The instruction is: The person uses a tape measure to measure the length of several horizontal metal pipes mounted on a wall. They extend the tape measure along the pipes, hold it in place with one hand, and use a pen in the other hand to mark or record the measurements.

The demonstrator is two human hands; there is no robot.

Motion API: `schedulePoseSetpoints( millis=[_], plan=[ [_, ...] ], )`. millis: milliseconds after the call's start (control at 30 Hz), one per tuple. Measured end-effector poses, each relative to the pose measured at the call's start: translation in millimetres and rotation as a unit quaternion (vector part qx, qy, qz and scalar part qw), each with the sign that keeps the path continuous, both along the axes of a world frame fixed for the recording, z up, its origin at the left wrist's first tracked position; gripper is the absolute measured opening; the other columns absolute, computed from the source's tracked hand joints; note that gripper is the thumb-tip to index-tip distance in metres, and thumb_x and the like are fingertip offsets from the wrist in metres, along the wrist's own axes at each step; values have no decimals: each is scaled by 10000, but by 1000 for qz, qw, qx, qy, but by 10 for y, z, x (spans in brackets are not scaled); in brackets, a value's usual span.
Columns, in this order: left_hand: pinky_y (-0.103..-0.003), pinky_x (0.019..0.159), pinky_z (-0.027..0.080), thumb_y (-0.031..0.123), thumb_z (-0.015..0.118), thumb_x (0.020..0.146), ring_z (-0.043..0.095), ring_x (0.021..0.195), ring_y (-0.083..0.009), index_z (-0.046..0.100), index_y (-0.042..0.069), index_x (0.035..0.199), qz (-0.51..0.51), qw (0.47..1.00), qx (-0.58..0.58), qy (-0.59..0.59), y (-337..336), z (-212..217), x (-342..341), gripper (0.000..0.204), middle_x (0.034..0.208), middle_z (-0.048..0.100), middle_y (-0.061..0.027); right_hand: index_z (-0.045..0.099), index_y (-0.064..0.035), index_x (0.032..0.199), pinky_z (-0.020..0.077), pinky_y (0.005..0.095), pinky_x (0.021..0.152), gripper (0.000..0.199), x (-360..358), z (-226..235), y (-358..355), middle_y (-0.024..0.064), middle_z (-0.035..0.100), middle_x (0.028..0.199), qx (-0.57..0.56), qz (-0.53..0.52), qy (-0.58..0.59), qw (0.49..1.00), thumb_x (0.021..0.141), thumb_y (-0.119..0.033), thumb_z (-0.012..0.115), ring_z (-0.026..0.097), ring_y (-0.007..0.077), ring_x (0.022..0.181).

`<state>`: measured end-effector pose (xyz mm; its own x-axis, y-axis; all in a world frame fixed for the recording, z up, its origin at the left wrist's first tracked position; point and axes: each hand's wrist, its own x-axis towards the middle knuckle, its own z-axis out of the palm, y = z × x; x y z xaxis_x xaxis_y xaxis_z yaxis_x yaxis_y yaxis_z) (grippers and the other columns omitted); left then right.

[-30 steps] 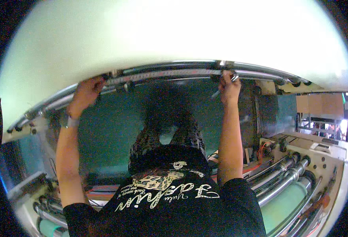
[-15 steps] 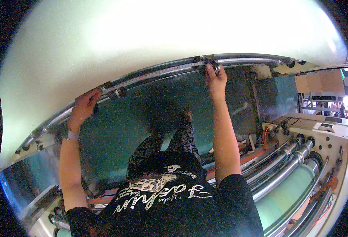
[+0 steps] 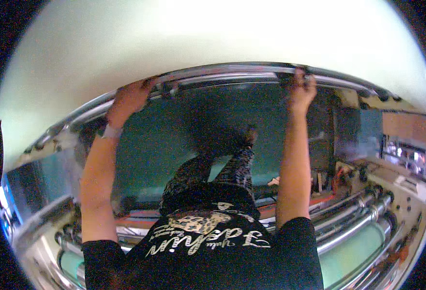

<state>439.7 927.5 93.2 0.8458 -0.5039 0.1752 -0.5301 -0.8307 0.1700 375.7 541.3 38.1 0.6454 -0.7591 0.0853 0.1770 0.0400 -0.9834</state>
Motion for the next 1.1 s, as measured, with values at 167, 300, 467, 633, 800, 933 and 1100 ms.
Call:
schedulePoseSetpoints(
  millis=[167,300,467,633,800,933,1100],
  plan=[
    [-421,732,434,252,502,790,539,864,-327,573,91,960,-22,994,-74,-82,-3,-30,13,245,909,582,-128,501,-92,756,335,219,399,108,-6,53,-2,-17,476,587,44,27,5,999,776,-93,607,428,83,477],
    [-411,705,442,229,530,769,553,812,-314,590,84,869,-5,996,-94,-9,36,-49,34,187,853,592,-117,530,-76,742,346,215,404,83,1,-31,-121,-5,488,586,16,55,-10,998,786,-97,597,432,82,481],
    [-400,760,428,329,508,808,549,861,-314,589,94,944,-23,995,-65,74,75,54,62,283,900,584,-136,538,-81,735,304,212,366,94,-19,30,-80,-19,470,557,26,83,-11,996,802,-129,583,395,70,437],
    [-359,697,430,285,528,810,557,759,-289,580,64,895,-75,977,-103,172,122,49,125,242,812,581,-131,541,-85,734,270,207,357,90,-8,71,-82,-23,456,543,33,78,3,996,800,-126,585,374,62,425],
    [-323,693,427,259,549,807,547,739,-229,567,50,882,-130,964,-109,204,198,146,126,222,809,576,-104,557,-79,772,265,198,378,59,-3,53,-153,-30,459,563,35,81,12,996,794,-118,595,367,52,443],
    [-294,663,428,221,555,799,542,692,-176,544,37,866,-139,926,-191,295,268,135,133,196,750,578,-84,546,-78,769,275,197,387,59,-13,-10,-226,-29,460,573,16,112,11,994,801,-109,585,371,55,451],
    [-300,670,427,227,521,812,548,707,-182,545,39,875,-98,945,-177,257,269,134,130,200,770,578,-82,532,-78,766,294,197,394,78,0,-18,-201,-22,466,570,36,111,-5,993,804,-123,582,391,65,464]
  ],
)
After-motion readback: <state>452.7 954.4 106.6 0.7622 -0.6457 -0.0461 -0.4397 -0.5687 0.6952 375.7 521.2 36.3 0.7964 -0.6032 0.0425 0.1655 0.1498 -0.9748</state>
